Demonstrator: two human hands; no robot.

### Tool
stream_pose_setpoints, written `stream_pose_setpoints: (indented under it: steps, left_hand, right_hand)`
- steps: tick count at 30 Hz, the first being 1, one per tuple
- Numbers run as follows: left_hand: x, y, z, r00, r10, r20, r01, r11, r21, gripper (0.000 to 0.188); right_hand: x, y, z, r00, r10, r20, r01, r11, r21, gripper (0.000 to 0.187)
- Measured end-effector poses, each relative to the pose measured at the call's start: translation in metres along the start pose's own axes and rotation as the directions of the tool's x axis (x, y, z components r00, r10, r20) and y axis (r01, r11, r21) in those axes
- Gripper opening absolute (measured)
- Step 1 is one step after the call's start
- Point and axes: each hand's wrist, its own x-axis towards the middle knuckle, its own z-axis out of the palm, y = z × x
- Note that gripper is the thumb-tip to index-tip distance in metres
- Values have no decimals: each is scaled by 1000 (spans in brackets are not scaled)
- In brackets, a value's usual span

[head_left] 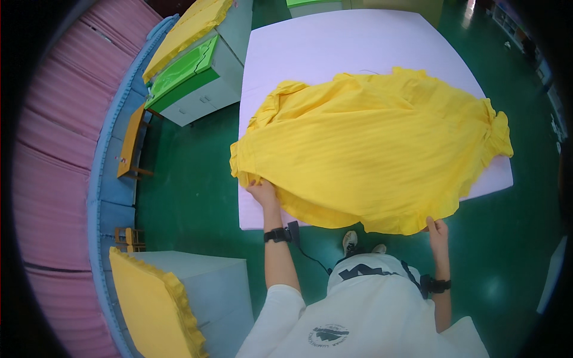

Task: Spread and tuck a yellow cloth cover over a square pedestal or table.

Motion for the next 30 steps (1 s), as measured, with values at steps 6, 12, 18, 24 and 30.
stream_pose_setpoints:
  steps: [6, 12, 18, 24, 30]
  left_hand:
    - [-9, 75, -73, 806, 591, -38, -583, 803, 127, 30]
    - [4, 47, -186, 932, 350, -91, -317, 912, 261, 24]
    - [53, -84, -187, 951, -11, 308, 0, 999, 35, 8]
    - [34, -122, -190, 993, -100, -62, 96, 993, -75, 35]
    - [-30, -104, -166, 935, 126, -333, -4, 939, 345, 38]
  right_hand:
    - [-3, 0, -25, 994, 51, 98, -33, 984, -177, 29]
    - [-9, -29, -34, 847, 166, 504, -130, 986, -107, 28]
    - [-7, 3, -13, 758, 289, 585, 84, 846, -526, 33]
    - [-14, 16, -76, 862, 422, 281, -222, 812, -540, 36]
    - [16, 58, -187, 969, 231, -87, -245, 846, -474, 31]
